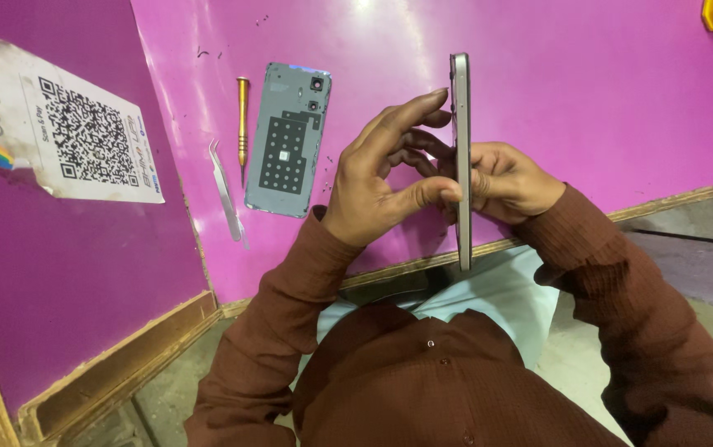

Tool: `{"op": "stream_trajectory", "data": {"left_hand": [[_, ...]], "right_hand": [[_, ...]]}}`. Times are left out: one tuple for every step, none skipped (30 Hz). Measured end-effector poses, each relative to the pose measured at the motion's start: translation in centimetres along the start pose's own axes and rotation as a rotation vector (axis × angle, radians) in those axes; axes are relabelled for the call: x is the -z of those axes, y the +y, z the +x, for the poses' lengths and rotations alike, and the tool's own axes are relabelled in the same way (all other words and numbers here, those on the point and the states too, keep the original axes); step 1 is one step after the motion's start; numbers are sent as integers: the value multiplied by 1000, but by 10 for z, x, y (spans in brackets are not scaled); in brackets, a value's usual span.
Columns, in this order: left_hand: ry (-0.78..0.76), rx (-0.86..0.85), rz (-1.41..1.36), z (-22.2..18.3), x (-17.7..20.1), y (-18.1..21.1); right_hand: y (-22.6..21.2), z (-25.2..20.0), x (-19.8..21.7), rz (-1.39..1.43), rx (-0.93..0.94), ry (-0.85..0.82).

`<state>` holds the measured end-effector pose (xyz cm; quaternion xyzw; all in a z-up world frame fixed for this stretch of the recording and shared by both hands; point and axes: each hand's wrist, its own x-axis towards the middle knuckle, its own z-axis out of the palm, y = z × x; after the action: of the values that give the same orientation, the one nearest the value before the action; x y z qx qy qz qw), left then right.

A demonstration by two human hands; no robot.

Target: The person uses a screwdriver to tighten screws on the internal components of a disassembled smartphone. They then reassemble the device by placing the back cover and securing it. Finally, the person powers on the phone to verify the repair.

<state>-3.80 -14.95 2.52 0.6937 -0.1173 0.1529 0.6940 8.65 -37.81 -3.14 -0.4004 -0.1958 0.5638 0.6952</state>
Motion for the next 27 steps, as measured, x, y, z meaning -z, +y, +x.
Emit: {"op": "stream_trajectory", "data": {"left_hand": [[3,-1,2,0,0,0],[4,0,9,0,0,1],[4,0,13,0,0,1],[5,-1,17,0,0,1],[5,1,17,0,0,1],[6,1,20,0,0,2],[6,-1,25,0,1,2],[7,-4,32,0,1,2],[8,-9,42,1,1,3],[8,-29,65,0,0,5],[5,-57,89,1,0,6],[1,-67,111,1,2,8],[-1,-76,132,2,2,11],[-3,-66,150,1,5,14],[-2,-56,167,1,7,17],[-14,-64,173,1,8,19],[-27,-72,177,2,9,20],[-40,-80,182,3,10,21],[-55,-90,166,4,10,22],[-70,-99,151,5,10,23],[-84,-104,133,3,9,23],[-84,-103,130,2,10,22],[-84,-104,126,2,11,22],[-84,-105,122,2,12,21],[-89,-104,142,5,13,20],[-93,-104,162,7,13,21],[-93,-99,181,7,12,22]], "right_hand": [[0,0,-1,-4,1,5],[0,-1,-1,-8,1,11],[-1,-2,-1,-13,5,16],[-1,-2,-1,-17,4,16],[-1,-2,-1,-20,5,17],[-1,-3,-1,-23,5,17],[-1,-2,-2,-30,11,14],[-1,-2,-3,-36,16,12],[-2,-1,-4,-43,23,7],[-2,0,-6,-24,32,22],[-4,2,-8,-11,47,37],[-6,3,-11,3,63,52],[-7,3,-14,41,86,63],[-7,4,-18,79,109,73],[-8,4,-21,116,129,82],[-10,5,-23,77,154,89],[-10,7,-25,38,181,97],[-11,7,-26,-1,207,104],[-12,6,-27,-19,233,92],[-11,7,-26,-38,259,81],[-9,6,-26,-54,280,70],[-7,6,-25,-38,284,57],[-7,6,-23,-24,289,44],[-7,5,-22,-10,294,31],[-8,7,-22,20,283,38],[-7,7,-23,50,273,46],[-5,6,-24,83,256,54]]}}
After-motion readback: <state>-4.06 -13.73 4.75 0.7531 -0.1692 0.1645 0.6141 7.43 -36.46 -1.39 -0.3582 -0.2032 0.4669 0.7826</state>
